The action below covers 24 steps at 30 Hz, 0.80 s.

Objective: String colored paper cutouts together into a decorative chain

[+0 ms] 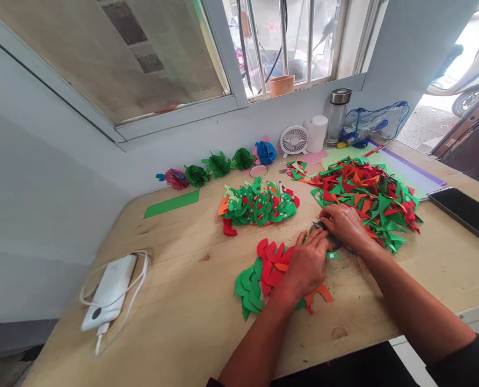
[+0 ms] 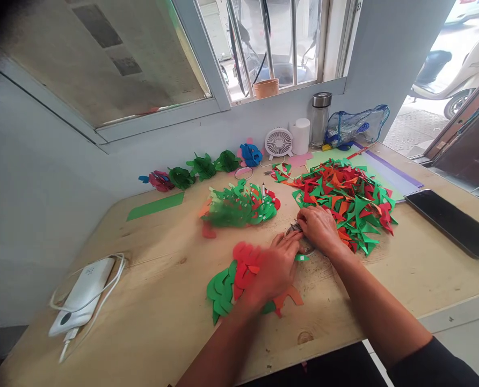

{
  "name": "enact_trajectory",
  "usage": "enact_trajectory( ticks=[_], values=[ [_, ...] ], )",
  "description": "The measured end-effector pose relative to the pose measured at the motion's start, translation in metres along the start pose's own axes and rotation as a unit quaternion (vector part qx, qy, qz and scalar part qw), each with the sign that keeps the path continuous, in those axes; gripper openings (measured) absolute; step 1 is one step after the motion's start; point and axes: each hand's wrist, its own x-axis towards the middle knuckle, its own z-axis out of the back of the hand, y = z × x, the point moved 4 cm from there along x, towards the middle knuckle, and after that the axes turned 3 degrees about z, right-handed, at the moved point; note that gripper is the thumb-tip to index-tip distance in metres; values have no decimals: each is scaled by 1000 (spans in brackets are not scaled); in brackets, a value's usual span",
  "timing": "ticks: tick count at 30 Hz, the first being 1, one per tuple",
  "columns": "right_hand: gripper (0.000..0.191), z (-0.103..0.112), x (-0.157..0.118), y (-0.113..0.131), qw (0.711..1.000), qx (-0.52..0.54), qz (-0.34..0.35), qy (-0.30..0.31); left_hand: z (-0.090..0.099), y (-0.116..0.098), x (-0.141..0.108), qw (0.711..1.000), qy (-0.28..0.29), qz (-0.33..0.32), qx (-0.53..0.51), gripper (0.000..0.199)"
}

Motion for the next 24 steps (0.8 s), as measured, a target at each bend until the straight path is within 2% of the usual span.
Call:
enact_trajectory(
  ticks=[12,24],
  values=[
    [16,0,-6,7,1000,-15,16,-22,1,-2,1,1000,11,5,27,32],
    [13,-4,-6,-6,989,138,47,-15,2,-1,1,1000,11,1,20,34]
  ],
)
